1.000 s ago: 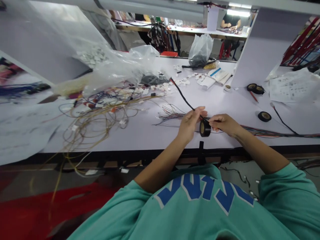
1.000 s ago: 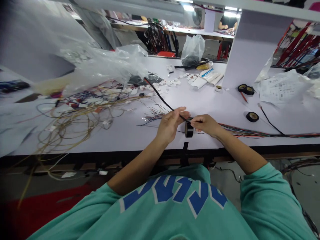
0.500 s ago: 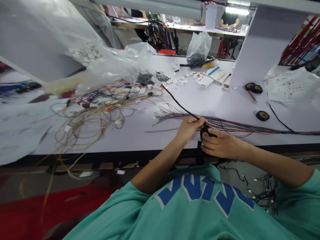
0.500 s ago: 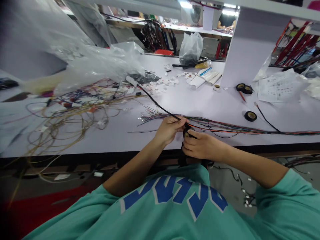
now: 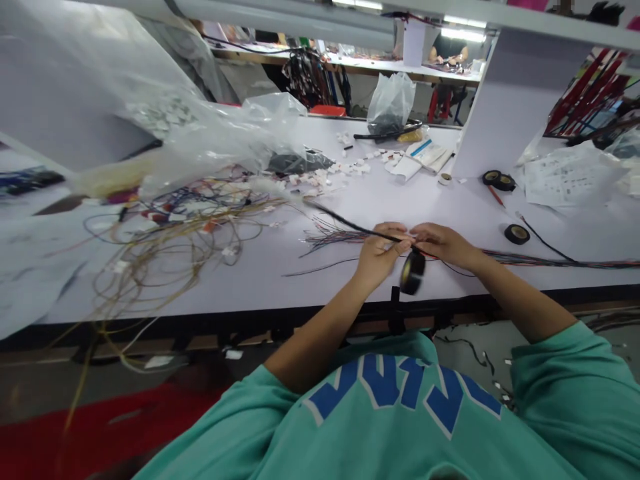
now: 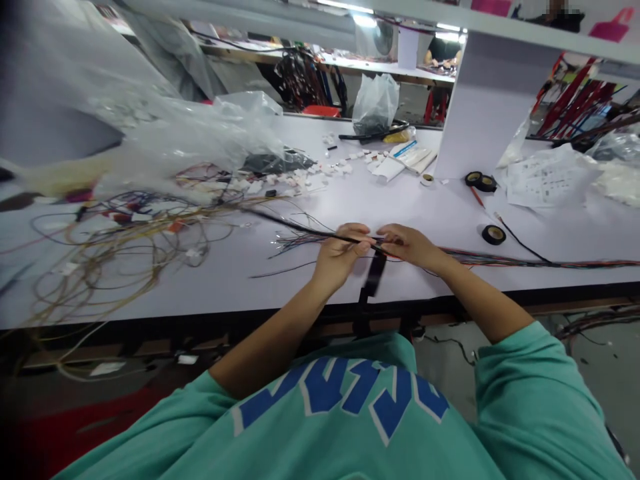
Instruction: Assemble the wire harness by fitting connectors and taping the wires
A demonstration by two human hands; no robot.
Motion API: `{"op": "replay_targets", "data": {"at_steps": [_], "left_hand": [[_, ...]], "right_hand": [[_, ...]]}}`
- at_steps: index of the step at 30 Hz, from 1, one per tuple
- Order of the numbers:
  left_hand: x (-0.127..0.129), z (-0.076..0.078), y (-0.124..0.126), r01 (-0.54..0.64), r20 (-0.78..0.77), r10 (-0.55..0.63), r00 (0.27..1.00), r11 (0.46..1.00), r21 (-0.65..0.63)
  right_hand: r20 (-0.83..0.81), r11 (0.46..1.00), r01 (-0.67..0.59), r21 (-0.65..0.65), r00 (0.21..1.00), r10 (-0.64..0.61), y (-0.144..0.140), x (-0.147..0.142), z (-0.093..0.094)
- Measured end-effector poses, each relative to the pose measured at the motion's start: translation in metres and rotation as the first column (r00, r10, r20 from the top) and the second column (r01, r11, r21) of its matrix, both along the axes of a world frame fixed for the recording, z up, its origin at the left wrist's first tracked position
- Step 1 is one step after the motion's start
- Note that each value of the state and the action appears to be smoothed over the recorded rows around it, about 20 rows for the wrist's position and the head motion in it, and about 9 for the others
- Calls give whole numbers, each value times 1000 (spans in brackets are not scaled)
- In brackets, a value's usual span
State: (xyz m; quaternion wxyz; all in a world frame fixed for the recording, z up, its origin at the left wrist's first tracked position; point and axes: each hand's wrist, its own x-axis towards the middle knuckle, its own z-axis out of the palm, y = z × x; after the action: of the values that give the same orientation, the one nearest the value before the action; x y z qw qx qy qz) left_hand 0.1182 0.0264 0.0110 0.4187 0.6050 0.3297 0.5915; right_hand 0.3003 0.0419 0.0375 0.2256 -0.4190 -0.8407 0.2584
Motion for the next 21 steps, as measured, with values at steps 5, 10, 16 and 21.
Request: {"op": "replay_targets", "data": {"at_steps": [5,10,16,21], "left_hand": [[8,-3,1,189,270,-85,959,902,-388],[10,-3,-1,139,272,-21,962,895,-423],[8,-5,-2,171,230,-81,970,897,-408],[1,7,-6,151,-25,-158,987,969,-195]], "right_hand": [[132,925,-150,348,985,110,-30,9,10],[663,538,-624,567,733,152,-66,-12,17],[725,702,-529,477,688,26,-70,-1,37],[563,923,-82,376,812,-157,-34,10,29]]}}
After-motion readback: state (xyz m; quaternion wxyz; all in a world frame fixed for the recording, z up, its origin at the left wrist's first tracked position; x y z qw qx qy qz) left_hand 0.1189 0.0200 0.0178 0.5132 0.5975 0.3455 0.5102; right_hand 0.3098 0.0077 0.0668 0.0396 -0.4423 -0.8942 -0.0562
